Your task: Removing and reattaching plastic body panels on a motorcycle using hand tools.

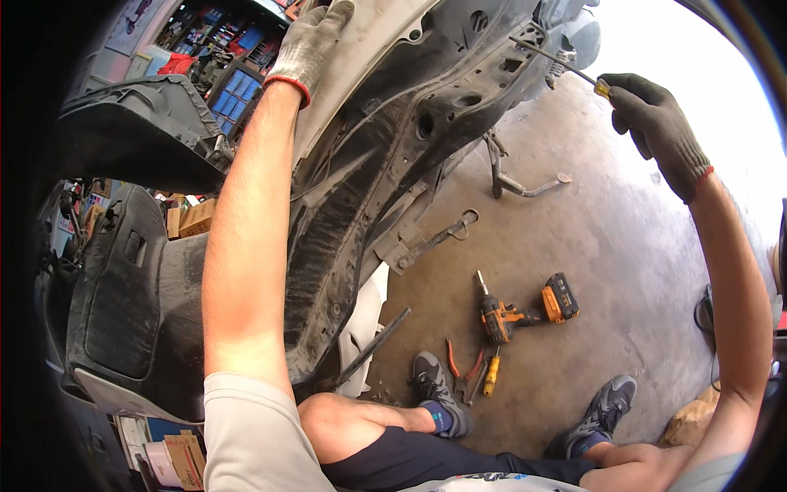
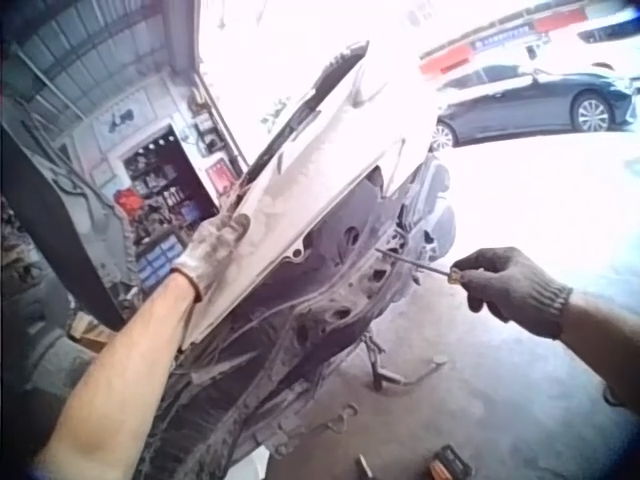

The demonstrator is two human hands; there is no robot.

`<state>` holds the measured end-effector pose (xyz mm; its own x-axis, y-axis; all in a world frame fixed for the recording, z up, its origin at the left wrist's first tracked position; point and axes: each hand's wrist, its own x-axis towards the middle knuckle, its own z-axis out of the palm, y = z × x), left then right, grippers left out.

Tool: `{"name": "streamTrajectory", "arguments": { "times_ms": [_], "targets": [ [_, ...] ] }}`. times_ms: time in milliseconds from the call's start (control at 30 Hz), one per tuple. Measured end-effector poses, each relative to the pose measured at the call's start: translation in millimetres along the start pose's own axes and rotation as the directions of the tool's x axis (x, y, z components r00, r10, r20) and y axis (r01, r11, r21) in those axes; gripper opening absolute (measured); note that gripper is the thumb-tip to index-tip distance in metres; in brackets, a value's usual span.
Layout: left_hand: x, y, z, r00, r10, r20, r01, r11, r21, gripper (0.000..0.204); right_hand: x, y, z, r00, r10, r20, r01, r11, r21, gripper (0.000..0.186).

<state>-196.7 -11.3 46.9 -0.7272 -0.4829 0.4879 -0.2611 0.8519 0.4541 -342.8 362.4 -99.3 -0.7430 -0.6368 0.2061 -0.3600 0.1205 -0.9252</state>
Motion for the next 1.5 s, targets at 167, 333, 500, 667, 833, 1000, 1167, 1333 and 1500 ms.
{"name": "streamTrajectory", "arguments": {
  "times_ms": [167,333,500,667,833,1000,1167,1333,1500],
  "targets": [
    [-3,12,0,1.000,0.015,-0.001,-0.015,1.000,-0.002,0.054,0,-3,-5,0.999,0.042,-0.005,-0.042,0.999,-0.027,0.052],
    [3,8,4,0.997,0.072,-0.002,-0.072,0.996,-0.060,0.057,4,3,-2,0.999,0.045,0.003,-0.045,0.999,-0.013,0.049],
    [-15,31,5,0.992,0.021,-0.128,0.002,0.985,0.175,0.036,8,21,-1,0.997,0.073,0.006,-0.074,0.993,0.091,0.048],
    [-11,19,-4,0.995,0.025,-0.095,-0.013,0.992,0.123,0.060,20,39,3,0.996,0.047,0.074,-0.071,0.926,0.370,0.050],
    [-25,38,6,0.993,-0.091,-0.079,0.097,0.992,0.080,0.061,29,47,24,0.975,0.158,0.160,-0.224,0.675,0.702,0.052],
    [-22,57,10,0.973,-0.230,0.030,0.231,0.972,-0.028,0.065,12,47,47,0.904,0.385,0.186,-0.349,0.411,0.842,0.037],
    [-19,51,8,0.975,-0.211,-0.072,0.218,0.968,0.121,0.065,4,-9,69,0.772,0.533,0.347,-0.587,0.386,0.712,0.006],
    [-20,39,11,0.984,-0.137,-0.112,0.166,0.934,0.316,0.063,-22,-76,25,0.640,0.676,0.365,-0.700,0.316,0.641,0.019],
    [-17,47,7,0.975,-0.223,0.002,0.204,0.894,0.400,0.055,-98,-90,-49,0.457,0.811,0.365,-0.797,0.191,0.573,0.025]
  ]
}}
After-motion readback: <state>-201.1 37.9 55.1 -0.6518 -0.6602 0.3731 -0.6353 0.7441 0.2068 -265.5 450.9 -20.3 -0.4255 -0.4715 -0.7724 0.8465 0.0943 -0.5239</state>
